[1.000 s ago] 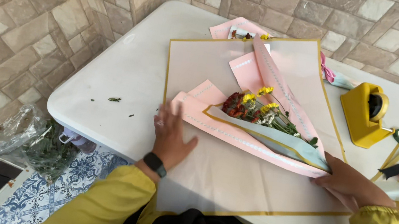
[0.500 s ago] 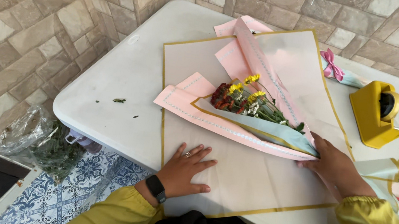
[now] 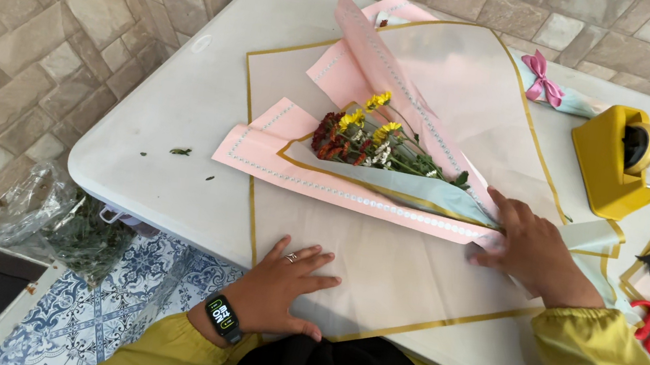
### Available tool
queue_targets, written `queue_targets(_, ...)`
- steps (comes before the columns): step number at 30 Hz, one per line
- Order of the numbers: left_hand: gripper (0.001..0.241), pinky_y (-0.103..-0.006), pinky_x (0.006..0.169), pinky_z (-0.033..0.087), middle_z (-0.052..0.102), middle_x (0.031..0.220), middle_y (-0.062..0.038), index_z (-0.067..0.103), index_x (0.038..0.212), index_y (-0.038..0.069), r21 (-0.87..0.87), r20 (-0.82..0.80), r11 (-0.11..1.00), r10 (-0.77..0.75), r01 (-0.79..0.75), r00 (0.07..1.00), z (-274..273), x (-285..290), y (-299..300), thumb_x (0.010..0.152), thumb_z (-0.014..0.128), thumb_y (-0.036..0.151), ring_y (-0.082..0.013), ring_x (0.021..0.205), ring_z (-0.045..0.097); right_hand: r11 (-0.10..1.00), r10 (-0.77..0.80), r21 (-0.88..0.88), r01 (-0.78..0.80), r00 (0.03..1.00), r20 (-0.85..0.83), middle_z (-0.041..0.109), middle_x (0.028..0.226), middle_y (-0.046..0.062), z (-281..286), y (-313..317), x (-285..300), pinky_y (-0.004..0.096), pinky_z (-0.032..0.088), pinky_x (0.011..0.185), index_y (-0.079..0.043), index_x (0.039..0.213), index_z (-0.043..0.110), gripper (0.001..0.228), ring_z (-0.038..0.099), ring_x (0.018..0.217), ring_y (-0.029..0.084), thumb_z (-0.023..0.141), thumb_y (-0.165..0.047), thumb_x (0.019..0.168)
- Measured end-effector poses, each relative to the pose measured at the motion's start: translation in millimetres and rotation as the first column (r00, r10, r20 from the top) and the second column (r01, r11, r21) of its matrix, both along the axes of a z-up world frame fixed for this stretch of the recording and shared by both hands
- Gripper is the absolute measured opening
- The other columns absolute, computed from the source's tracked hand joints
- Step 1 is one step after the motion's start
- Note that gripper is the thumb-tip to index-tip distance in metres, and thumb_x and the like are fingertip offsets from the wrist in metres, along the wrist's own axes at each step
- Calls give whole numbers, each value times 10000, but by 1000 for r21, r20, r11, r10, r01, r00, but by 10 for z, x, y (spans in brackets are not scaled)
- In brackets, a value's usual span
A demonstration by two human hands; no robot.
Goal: The person creates a flower bouquet by wrapping a small bunch of yellow and red flowers in layers of white and pink decorative paper, securing them with tape.
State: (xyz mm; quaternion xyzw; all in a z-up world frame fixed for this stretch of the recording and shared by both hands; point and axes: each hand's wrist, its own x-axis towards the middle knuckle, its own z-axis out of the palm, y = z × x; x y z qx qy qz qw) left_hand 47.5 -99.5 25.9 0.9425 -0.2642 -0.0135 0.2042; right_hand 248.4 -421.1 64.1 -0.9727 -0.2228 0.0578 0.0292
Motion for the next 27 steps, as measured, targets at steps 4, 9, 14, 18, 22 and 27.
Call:
queue_targets(4,699,-533,1013,98,400,1358,-84,475,1252,179,-21,7,999,33,-33,999,-119,102,126,739,464,652,-224,1267,329,991,-125,17,130,976,-181,538,1198,68,121,-8,-31,345,402,895,-310,1448,111,1073,539,1071,288,739,-369,581)
queue_targets(9,308,-372,862,377,608,1106,-28,617,1057,189,-219,234,935,328,-280,915,303,629,664,815,566,373,-188,1025,555,996,-87,-12,87,979,-186,377,1351,22,111,-103,68,394,198,1027,-300,1436,60,1164,327,1277,233,773,-430,525)
queue_targets(14,207,-302,730,447,673,921,29,646,951,158,-383,208,779,597,-497,775,249,1668,1515,854,494,261,-172,831,609,993,-73,-94,75,997,29,308,1412,-52,-10,-367,14,440,232,978,-345,1410,173,1016,294,1293,128,631,-620,545)
queue_targets(18,466,-446,929,324,364,1345,-20,393,1275,216,174,351,922,269,-345,897,-373,2751,1975,832,488,326,-237,1233,332,986,-126,-93,137,985,119,359,1376,-92,-333,-603,52,609,108,1037,-422,1364,255,916,332,1280,148,612,-639,549)
queue_targets(22,710,-524,1033,134,22,1509,49,50,1430,277,429,132,878,171,-212,976,-458,3051,1892,850,374,530,-232,1388,20,974,-119,-173,148,979,163,407,1331,-197,-528,-762,149,612,115,1061,-488,1281,342,769,322,1297,64,587,-684,579)
queue_targets(27,668,-463,1075,19,36,1506,78,-10,1421,287,362,-14,919,174,-157,985,-227,2858,1726,870,321,470,-174,1390,9,971,-119,-180,160,968,220,453,1254,-273,-656,-849,235,565,155,1071,-540,1249,361,723,368,1248,-10,565,-715,578)
